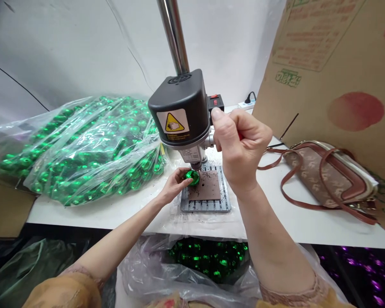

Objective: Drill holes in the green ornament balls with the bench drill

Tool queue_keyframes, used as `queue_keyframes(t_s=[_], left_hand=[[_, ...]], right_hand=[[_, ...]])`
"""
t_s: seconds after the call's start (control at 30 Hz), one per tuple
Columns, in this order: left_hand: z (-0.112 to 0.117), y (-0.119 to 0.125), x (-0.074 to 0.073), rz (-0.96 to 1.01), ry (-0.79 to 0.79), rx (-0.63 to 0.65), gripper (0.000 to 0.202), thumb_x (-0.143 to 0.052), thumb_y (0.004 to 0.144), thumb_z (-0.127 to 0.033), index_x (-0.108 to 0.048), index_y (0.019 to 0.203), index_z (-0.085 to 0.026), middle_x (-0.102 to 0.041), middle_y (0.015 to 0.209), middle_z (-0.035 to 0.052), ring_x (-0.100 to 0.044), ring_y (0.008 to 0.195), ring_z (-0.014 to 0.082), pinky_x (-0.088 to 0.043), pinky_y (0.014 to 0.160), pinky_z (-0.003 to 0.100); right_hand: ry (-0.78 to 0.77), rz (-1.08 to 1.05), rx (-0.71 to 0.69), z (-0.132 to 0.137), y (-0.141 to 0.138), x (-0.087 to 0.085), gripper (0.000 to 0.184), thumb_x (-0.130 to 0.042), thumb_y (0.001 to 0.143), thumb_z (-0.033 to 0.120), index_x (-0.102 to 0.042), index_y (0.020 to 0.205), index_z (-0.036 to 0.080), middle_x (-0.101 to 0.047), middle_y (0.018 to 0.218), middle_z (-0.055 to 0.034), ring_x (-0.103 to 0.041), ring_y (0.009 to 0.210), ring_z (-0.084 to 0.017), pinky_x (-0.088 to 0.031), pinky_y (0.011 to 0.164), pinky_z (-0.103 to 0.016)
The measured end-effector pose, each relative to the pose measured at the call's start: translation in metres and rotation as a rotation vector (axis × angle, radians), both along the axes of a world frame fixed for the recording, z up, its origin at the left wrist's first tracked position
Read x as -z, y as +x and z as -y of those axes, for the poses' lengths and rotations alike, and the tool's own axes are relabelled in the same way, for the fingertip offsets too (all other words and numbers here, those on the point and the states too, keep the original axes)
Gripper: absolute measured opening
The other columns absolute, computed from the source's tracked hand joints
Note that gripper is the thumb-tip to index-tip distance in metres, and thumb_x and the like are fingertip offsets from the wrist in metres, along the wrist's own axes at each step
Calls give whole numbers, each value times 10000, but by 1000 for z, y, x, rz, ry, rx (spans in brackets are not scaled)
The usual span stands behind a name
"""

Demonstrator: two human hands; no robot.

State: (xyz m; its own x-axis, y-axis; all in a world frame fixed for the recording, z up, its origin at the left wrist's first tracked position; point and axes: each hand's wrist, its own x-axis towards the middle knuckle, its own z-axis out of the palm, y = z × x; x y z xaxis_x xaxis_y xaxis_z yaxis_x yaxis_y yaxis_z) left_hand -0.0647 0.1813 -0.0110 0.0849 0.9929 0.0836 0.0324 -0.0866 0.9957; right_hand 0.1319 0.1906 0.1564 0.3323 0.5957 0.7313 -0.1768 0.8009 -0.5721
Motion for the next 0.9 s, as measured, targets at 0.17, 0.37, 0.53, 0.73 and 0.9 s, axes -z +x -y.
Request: queue_keyframes(t_s=[0.17, 0.37, 0.53, 0.73, 0.9], left_hand=[[-3, 5, 4, -64, 19, 9, 547, -806, 725, -478, -589, 1126, -176, -695, 1066, 88, -652, 1003, 215, -503, 863, 348], [0, 9, -1, -297, 101, 25, 491, -777, 760, -437, -614, 1153, -190, -693, 1083, 80, -644, 927, 201, -494, 775, 319], [6, 23, 0, -506, 234, -43, 467, -809, 727, -390, -639, 1129, -224, -686, 1054, 63, -630, 942, 230, -503, 831, 373], [11, 35, 10, -490, 277, -111, 489, -796, 755, -358, -612, 1188, -225, -651, 1162, 87, -615, 1076, 258, -491, 950, 419], [12, 34, 14, -485, 263, -116, 506, -793, 763, -360, -594, 1210, -229, -642, 1174, 84, -606, 1104, 255, -497, 951, 406]], right_hand=[[-23, 28, 32, 0, 1, 1, 469, -628, 865, 260, -325, 510, 214, -317, 434, 65, -315, 412, -58, -260, 459, -289], [1, 74, 44, 0, 2, 2, 473, -595, 893, 305, -298, 537, 214, -299, 458, 62, -313, 420, -59, -272, 468, -289], [-10, 85, 66, -1, 1, 3, 473, -589, 896, 320, -301, 537, 208, -309, 456, 55, -308, 424, -59, -268, 454, -288], [-10, 76, 35, 1, 2, 2, 466, -601, 885, 278, -304, 532, 209, -316, 449, 58, -313, 421, -59, -272, 455, -289], [28, 76, 24, 4, 2, 6, 469, -592, 887, 262, -283, 538, 207, -303, 447, 62, -304, 410, -53, -256, 435, -279]])
